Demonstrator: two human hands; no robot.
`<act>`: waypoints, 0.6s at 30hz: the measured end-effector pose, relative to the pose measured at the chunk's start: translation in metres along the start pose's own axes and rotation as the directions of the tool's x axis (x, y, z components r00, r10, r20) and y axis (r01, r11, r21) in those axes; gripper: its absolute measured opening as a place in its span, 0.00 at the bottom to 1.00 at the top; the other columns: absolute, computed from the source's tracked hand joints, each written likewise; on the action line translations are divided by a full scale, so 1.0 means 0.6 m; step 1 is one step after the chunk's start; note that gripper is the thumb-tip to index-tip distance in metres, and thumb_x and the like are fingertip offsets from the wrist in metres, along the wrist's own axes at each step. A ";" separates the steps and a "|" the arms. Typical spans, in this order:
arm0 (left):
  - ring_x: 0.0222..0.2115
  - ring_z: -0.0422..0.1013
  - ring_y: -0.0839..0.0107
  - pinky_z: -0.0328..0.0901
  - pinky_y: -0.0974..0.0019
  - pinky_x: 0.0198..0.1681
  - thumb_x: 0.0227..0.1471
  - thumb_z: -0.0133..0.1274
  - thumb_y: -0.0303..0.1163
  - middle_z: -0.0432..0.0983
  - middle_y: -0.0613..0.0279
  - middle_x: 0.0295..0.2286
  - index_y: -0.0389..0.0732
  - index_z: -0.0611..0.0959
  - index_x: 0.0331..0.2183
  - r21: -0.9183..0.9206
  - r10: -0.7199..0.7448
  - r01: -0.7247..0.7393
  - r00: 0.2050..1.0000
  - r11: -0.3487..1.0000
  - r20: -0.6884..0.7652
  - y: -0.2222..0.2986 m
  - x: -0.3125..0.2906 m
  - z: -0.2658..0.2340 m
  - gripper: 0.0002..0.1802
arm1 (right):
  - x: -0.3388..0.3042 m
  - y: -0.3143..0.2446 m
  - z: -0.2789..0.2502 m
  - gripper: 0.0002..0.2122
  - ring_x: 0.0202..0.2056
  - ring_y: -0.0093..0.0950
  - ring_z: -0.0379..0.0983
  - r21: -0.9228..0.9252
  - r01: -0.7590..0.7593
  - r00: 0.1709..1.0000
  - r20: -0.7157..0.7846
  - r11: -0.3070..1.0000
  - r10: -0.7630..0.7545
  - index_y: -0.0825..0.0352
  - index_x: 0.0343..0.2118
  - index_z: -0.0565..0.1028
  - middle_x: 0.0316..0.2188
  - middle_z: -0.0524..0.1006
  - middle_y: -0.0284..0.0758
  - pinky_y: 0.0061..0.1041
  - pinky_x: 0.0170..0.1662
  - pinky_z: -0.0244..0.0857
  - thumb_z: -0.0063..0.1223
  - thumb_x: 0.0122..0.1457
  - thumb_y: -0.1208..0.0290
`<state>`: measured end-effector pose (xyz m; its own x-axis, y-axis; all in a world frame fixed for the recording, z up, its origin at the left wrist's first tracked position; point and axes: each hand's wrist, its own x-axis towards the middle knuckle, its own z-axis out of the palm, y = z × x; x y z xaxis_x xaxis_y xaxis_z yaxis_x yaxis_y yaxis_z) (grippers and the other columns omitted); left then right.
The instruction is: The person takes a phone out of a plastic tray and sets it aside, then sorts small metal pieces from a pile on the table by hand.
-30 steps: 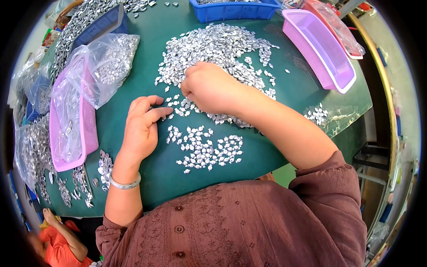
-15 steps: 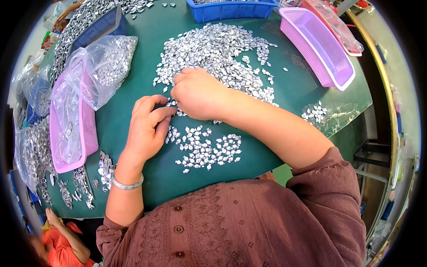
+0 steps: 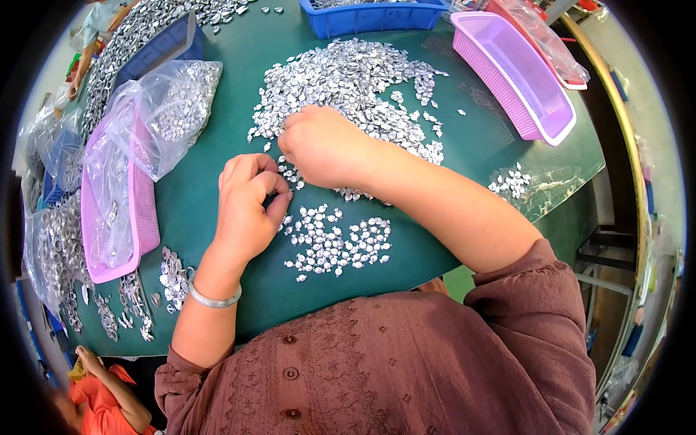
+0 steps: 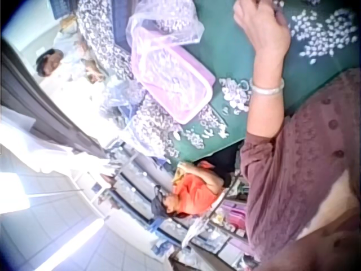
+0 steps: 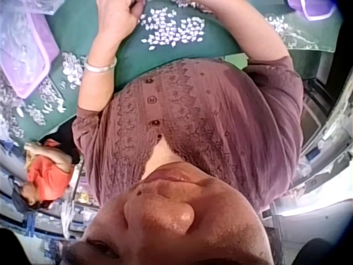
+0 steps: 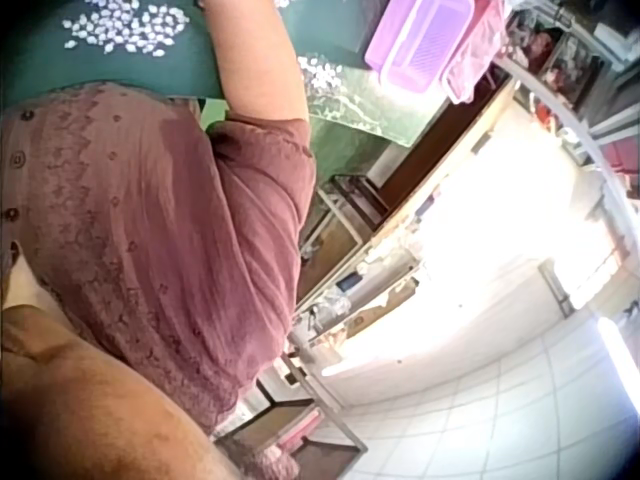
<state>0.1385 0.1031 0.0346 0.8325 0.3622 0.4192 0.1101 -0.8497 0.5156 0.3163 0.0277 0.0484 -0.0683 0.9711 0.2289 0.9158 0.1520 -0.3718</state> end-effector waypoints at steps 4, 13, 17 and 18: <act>0.40 0.67 0.60 0.59 0.58 0.45 0.35 0.62 0.23 0.72 0.63 0.33 0.42 0.83 0.26 0.002 0.049 -0.049 0.996 0.999 0.078 -0.002 -0.004 -0.018 0.09 | -0.009 0.006 -0.010 0.02 0.36 0.40 0.70 0.027 -0.017 1.000 0.003 0.999 0.017 0.66 0.24 0.77 0.28 0.73 0.38 0.37 0.42 0.65 0.54 0.51 0.76; 0.44 0.67 0.57 0.57 0.56 0.50 0.38 0.51 0.17 0.74 0.60 0.39 0.41 0.84 0.36 0.052 0.001 -0.002 1.000 0.999 0.006 -0.012 0.002 -0.021 0.18 | -0.041 -0.005 -0.015 0.05 0.35 0.38 0.69 0.027 0.007 1.000 -0.021 1.000 -0.007 0.66 0.29 0.80 0.27 0.72 0.37 0.34 0.42 0.64 0.55 0.49 0.77; 0.50 0.64 0.54 0.54 0.54 0.56 0.40 0.44 0.14 0.74 0.59 0.46 0.41 0.82 0.43 0.130 0.027 -0.039 0.995 0.991 0.092 -0.013 0.000 -0.014 0.27 | -0.060 -0.024 -0.009 0.07 0.38 0.37 0.69 -0.050 0.034 0.999 0.019 0.998 -0.033 0.63 0.29 0.80 0.30 0.73 0.36 0.35 0.41 0.64 0.54 0.47 0.75; 0.50 0.64 0.54 0.54 0.54 0.56 0.40 0.44 0.14 0.74 0.59 0.46 0.41 0.82 0.43 0.131 0.027 -0.039 0.995 0.991 0.092 -0.014 -0.001 -0.015 0.27 | -0.064 -0.033 -0.004 0.08 0.39 0.36 0.68 -0.096 0.048 0.999 0.002 0.994 -0.048 0.63 0.31 0.80 0.31 0.72 0.36 0.34 0.42 0.64 0.54 0.47 0.75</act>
<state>0.1323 0.1131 0.0367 0.8814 0.3025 0.3627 0.1478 -0.9061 0.3964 0.3016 -0.0132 0.0494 -0.1128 0.9629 0.2450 0.9452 0.1800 -0.2724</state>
